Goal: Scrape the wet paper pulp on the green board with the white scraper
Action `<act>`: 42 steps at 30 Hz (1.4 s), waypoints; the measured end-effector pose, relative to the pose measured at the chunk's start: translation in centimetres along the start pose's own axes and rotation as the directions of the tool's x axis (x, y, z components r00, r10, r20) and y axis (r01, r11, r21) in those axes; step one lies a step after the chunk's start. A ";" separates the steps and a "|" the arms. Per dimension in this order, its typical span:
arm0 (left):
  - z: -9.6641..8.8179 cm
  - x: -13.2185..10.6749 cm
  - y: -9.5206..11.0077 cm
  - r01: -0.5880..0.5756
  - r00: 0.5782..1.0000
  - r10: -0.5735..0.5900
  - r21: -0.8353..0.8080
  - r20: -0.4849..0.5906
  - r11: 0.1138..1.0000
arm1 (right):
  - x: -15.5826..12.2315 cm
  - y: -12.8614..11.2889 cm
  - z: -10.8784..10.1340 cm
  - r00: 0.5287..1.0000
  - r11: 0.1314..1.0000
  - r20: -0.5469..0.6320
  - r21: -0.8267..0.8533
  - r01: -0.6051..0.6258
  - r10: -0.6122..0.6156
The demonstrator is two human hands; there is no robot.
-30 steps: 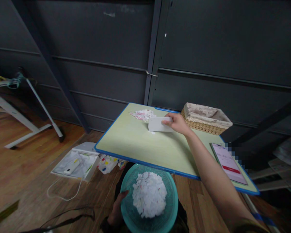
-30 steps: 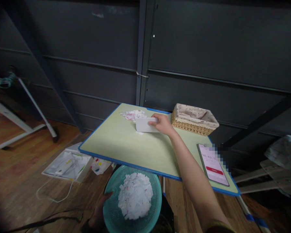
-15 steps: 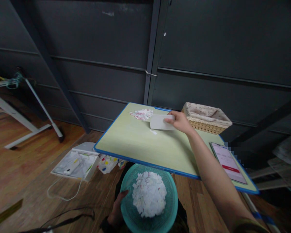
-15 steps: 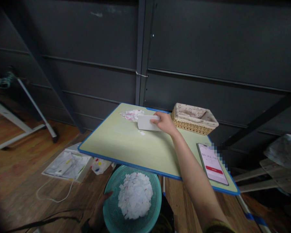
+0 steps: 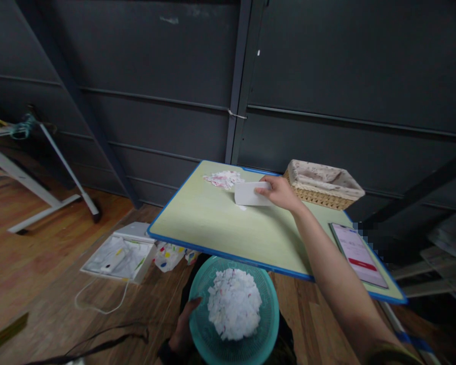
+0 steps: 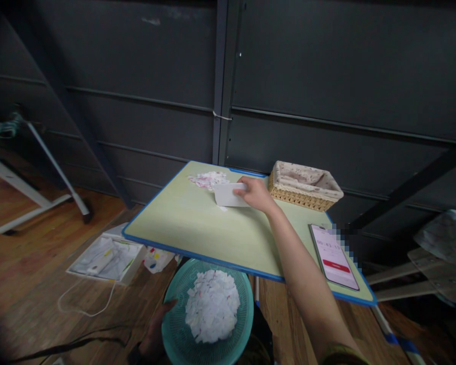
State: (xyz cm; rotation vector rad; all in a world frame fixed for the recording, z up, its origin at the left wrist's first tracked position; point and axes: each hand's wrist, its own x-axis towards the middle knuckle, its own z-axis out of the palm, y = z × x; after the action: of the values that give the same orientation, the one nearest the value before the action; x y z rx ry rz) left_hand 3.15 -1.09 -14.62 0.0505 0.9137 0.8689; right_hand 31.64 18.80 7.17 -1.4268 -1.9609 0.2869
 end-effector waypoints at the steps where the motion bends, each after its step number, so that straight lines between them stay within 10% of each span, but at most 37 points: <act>1: 0.1 0.0 0.0 0.010 1.000 -0.010 0.001 -0.004 1.000 | 0.0 -0.1 0.0 1.000 1.000 0.017 0.006 -0.001 0.001; 27: 1.6 -1.4 0.7 -0.029 0.991 0.023 -0.040 -0.128 0.999 | 0.4 2.3 -1.1 0.977 0.947 0.101 0.248 -0.206 0.186; 42: 5.7 -6.3 5.0 -0.191 0.964 0.222 0.201 -0.146 0.961 | 0.1 2.4 1.0 0.885 0.898 0.453 0.337 -0.283 0.108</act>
State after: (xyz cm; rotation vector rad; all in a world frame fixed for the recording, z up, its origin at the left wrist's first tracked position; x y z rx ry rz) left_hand 2.09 -0.19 -4.85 0.2413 1.1606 0.9903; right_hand 32.83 19.96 5.17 -1.3707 -1.9283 1.1117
